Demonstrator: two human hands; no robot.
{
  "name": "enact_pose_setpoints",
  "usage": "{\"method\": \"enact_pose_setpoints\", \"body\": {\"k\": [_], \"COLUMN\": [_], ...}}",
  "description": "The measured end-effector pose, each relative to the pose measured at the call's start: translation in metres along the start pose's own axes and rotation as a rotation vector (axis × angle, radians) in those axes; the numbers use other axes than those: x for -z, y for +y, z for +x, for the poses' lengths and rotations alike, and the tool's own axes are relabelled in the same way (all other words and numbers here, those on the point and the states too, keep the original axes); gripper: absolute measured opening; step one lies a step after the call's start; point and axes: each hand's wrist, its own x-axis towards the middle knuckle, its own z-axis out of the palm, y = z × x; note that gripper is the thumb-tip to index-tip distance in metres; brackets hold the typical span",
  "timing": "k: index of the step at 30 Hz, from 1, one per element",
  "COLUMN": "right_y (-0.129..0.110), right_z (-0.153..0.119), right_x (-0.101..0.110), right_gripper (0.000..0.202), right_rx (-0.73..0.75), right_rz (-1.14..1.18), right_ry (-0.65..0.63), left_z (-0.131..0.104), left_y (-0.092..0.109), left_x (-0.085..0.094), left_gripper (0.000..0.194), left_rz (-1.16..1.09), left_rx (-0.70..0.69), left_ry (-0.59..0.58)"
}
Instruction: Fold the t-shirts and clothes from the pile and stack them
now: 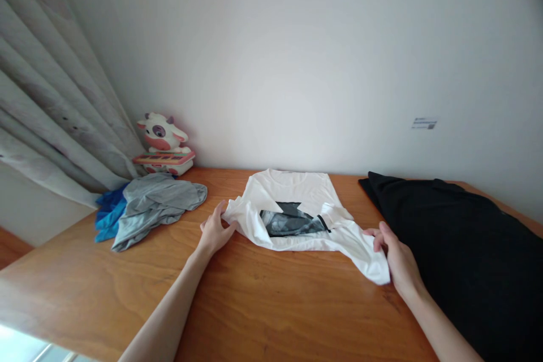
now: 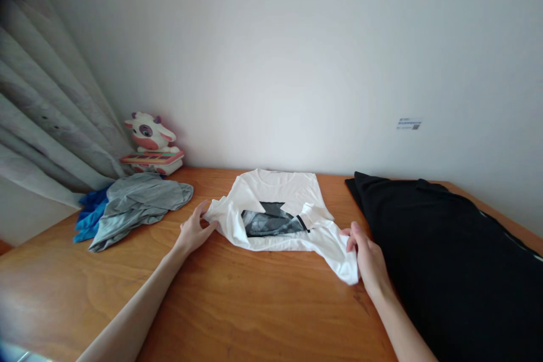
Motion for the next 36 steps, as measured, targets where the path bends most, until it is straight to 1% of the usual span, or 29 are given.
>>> {"method": "enact_pose_setpoints", "body": {"k": [1, 3, 5, 7, 8, 9, 10, 12, 13, 14, 15, 16, 18, 19, 21, 23, 24, 26, 27, 28, 29, 31, 33, 34, 36], "right_y": [-0.001, -0.004, -0.006, -0.006, -0.007, -0.007, -0.008, -0.011, -0.012, -0.013, -0.013, -0.012, -0.009, -0.007, -0.006, -0.009, -0.013, -0.023, -0.028, -0.034, -0.038, -0.044, -0.045, -0.045, -0.042], "right_z": [-0.001, -0.004, -0.007, -0.009, -0.009, -0.01, -0.01, -0.01, -0.01, -0.01, -0.01, -0.011, -0.012, -0.013, -0.014, -0.013, -0.012, -0.007, -0.003, 0.0, 0.004, 0.012, 0.018, 0.02, 0.02], "right_x": [0.0, -0.001, -0.003, -0.005, -0.006, -0.007, -0.008, -0.011, -0.013, -0.015, -0.016, -0.017, -0.017, -0.016, -0.014, -0.013, -0.014, -0.019, -0.023, -0.028, -0.034, -0.047, -0.058, -0.062, -0.066], "right_gripper": [0.059, 0.05, 0.049, 0.049, 0.049, 0.049, 0.048, 0.047, 0.047, 0.047, 0.045, 0.041, 0.029, 0.024, 0.022, 0.023, 0.024, 0.026, 0.031, 0.037, 0.04, 0.035, 0.024, 0.022, 0.023], "right_rx": [-0.022, -0.027, 0.091, 0.264, 0.35, 0.425, 0.488, 0.586, 0.618, 0.635, 0.634, 0.621, 0.58, 0.567, 0.568, 0.597, 0.617, 0.662, 0.686, 0.71, 0.734, 0.776, 0.796, 0.794, 0.781], "right_rz": [-0.014, -0.048, -0.154, -0.311, -0.389, -0.46, -0.517, -0.59, -0.612, -0.625, -0.63, -0.63, -0.62, -0.615, -0.607, -0.603, -0.605, -0.623, -0.644, -0.675, -0.714, -0.791, -0.827, -0.814, -0.702], "right_ry": [0.01, 0.013, 0.019, 0.043, 0.051, 0.055, 0.055, 0.032, 0.012, -0.011, -0.035, -0.062, -0.114, -0.134, -0.142, -0.107, -0.079, -0.029, -0.014, -0.007, -0.01, -0.021, -0.013, -0.005, 0.015], "left_z": [0.0, -0.001, -0.005, -0.01, -0.014, -0.017, -0.02, -0.024, -0.025, -0.026, -0.026, -0.025, -0.023, -0.023, -0.022, -0.021, -0.021, -0.019, -0.018, -0.017, -0.016, -0.013, -0.011, -0.01, -0.01], "left_y": [0.0, 0.001, 0.005, 0.01, 0.013, 0.016, 0.018, 0.023, 0.025, 0.027, 0.028, 0.028, 0.026, 0.025, 0.021, 0.018, 0.017, 0.015, 0.015, 0.015, 0.015, 0.015, 0.015, 0.015, 0.013], "left_x": [0.0, 0.003, 0.006, 0.01, 0.011, 0.012, 0.011, 0.007, 0.004, 0.001, -0.002, -0.004, -0.005, -0.004, -0.001, 0.002, 0.002, 0.0, -0.002, -0.004, -0.006, -0.008, -0.006, -0.004, 0.001], "left_gripper": [0.062, 0.045, 0.024, 0.017, 0.017, 0.023, 0.033, 0.055, 0.061, 0.062, 0.058, 0.049, 0.024, 0.017, 0.017, 0.015, 0.017, 0.036, 0.046, 0.052, 0.053, 0.044, 0.032, 0.029, 0.029], "left_rz": [0.001, 0.008, 0.036, 0.067, 0.07, 0.064, 0.054, 0.048, 0.061, 0.079, 0.099, 0.115, 0.13, 0.13, 0.125, 0.103, 0.085, 0.044, 0.022, -0.001, -0.023, -0.067, -0.133, -0.185, -0.327], "left_rx": [-0.023, -0.077, -0.123, -0.183, -0.232, -0.285, -0.339, -0.422, -0.445, -0.457, -0.459, -0.45, -0.41, -0.391, -0.383, -0.387, -0.38, -0.336, -0.31, -0.287, -0.272, -0.251, -0.223, -0.203, -0.162], "left_ry": [-0.018, -0.027, -0.014, 0.025, 0.04, 0.05, 0.047, 0.005, -0.025, -0.051, -0.072, -0.079, -0.057, -0.04, -0.016, 0.008, 0.027, 0.067, 0.075, 0.069, 0.056, 0.039, 0.064, 0.089, 0.138]}}
